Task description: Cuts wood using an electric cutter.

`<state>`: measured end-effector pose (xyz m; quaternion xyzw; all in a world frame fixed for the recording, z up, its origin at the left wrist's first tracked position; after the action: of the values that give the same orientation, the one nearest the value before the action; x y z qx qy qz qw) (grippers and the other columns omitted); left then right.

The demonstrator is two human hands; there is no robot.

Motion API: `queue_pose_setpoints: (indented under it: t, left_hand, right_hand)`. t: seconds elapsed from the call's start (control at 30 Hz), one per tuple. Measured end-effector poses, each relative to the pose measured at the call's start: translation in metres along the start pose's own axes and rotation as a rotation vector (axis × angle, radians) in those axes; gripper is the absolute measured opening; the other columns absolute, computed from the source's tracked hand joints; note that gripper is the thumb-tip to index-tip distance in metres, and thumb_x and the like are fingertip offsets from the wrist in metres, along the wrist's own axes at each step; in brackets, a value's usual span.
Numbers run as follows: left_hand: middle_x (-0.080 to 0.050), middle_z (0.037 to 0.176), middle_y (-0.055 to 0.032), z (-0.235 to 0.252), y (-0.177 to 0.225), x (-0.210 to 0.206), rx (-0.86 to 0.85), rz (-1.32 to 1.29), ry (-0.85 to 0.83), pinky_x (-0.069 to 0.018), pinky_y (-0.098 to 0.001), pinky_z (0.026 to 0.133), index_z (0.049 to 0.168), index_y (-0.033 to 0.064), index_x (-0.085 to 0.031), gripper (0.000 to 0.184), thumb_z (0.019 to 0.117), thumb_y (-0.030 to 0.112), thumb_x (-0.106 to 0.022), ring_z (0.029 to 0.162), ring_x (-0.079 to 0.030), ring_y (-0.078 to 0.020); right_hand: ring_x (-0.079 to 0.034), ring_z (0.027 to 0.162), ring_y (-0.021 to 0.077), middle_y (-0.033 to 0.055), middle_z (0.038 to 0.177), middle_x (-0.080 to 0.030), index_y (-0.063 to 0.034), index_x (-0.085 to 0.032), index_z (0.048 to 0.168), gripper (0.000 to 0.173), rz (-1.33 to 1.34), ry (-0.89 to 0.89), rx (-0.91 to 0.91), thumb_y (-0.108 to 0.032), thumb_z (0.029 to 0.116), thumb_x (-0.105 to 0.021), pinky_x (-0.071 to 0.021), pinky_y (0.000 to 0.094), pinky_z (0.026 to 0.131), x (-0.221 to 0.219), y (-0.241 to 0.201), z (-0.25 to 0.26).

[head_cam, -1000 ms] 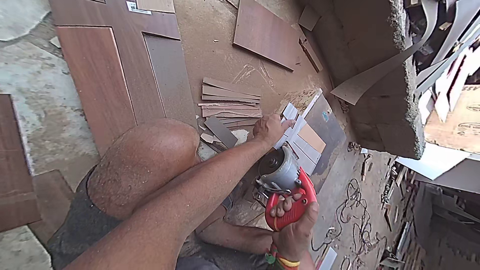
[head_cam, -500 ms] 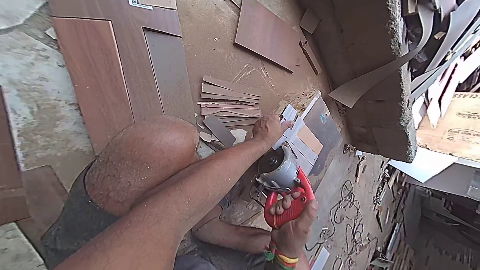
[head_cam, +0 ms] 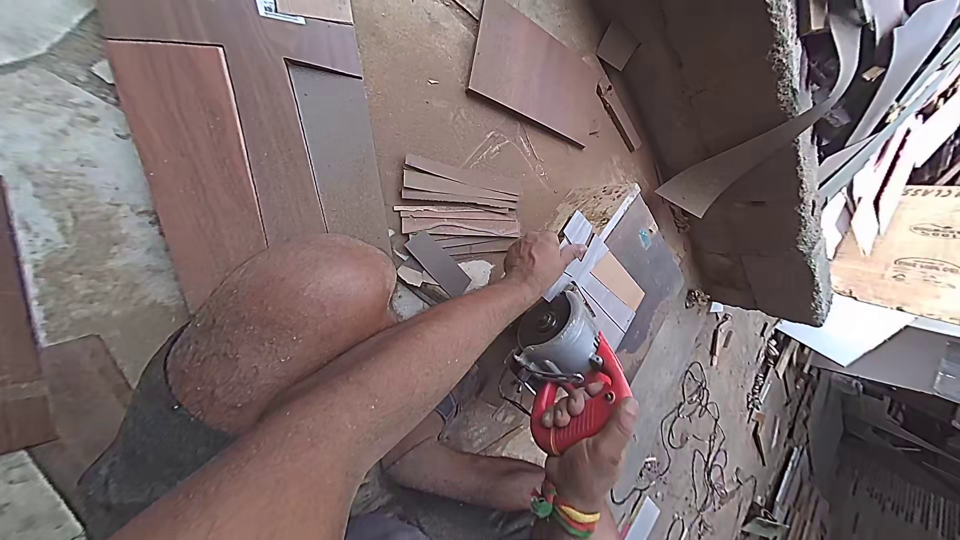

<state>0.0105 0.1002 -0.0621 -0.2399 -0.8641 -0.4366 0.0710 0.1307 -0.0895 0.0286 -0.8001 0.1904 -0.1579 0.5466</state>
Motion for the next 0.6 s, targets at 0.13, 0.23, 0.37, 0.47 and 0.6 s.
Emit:
queue_pose_setpoints:
  t: [0.13,0.23,0.37,0.47,0.6]
  left_hand:
    - [-0.071,0.101,-0.0185,0.0006,0.0,-0.0001,0.004,-0.008,-0.008,-0.0545,-0.0572,0.085,0.102,0.0044,-0.07,0.071,0.098,0.072,-0.049,0.103,-0.069,-0.0355]
    - [-0.071,0.102,-0.0188,0.0005,0.0003,0.0,0.008,-0.01,-0.012,-0.0545,-0.0578,0.086,0.102,0.0042,-0.07,0.071,0.0981,0.072,-0.049,0.104,-0.069,-0.0356]
    - [-0.071,0.104,-0.0194,0.0003,0.0001,0.0014,0.01,-0.02,-0.023,-0.0542,-0.0577,0.087,0.102,0.0036,-0.069,0.071,0.0985,0.071,-0.049,0.106,-0.069,-0.036]
    - [-0.07,0.106,-0.0196,-0.0002,0.0004,0.0026,0.007,-0.028,-0.033,-0.0538,-0.0576,0.088,0.104,0.0031,-0.069,0.07,0.0991,0.07,-0.049,0.107,-0.068,-0.0362]
    - [-0.071,0.108,-0.0199,-0.0009,0.0007,0.0035,0.002,-0.023,-0.033,-0.0535,-0.0583,0.089,0.106,0.0029,-0.07,0.071,0.0995,0.07,-0.047,0.109,-0.068,-0.0363]
  right_hand:
    - [-0.06,0.042,0.0134,0.0006,0.056,-0.059,-0.0107,-0.059,0.093,0.066,-0.005,-0.015,0.01,-0.073,0.0996,-0.037,-0.0567,0.0318,0.042,-0.0006,-0.0012,0.0015]
    - [-0.06,0.042,0.0133,0.0005,0.056,-0.059,-0.0103,-0.06,0.093,0.067,-0.01,-0.001,0.018,-0.071,0.1011,-0.034,-0.0566,0.0314,0.041,-0.0006,-0.0011,0.0032]
    - [-0.06,0.041,0.0141,0.001,0.055,-0.059,-0.0099,-0.059,0.092,0.068,-0.021,-0.005,0.023,-0.067,0.1043,-0.024,-0.0561,0.032,0.04,0.0,-0.001,0.0054]
    - [-0.059,0.041,0.0138,0.0007,0.054,-0.058,-0.0106,-0.06,0.09,0.069,-0.033,-0.006,0.017,-0.069,0.1036,-0.026,-0.0557,0.0317,0.04,-0.0002,-0.0025,0.0069]
    - [-0.059,0.04,0.0133,0.0005,0.054,-0.057,-0.0097,-0.058,0.09,0.07,-0.041,0.014,0.012,-0.068,0.1042,-0.022,-0.0555,0.0315,0.04,-0.0017,-0.0037,0.0086]
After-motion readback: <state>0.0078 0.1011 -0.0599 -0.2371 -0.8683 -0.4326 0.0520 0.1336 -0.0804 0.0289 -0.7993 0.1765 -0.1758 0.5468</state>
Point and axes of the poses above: each hand's wrist, its own z-axis towards the middle knuckle, its own x-axis out of the back of the hand, y = z × x, the point moved 1 cm from there along z, towards the middle knuckle
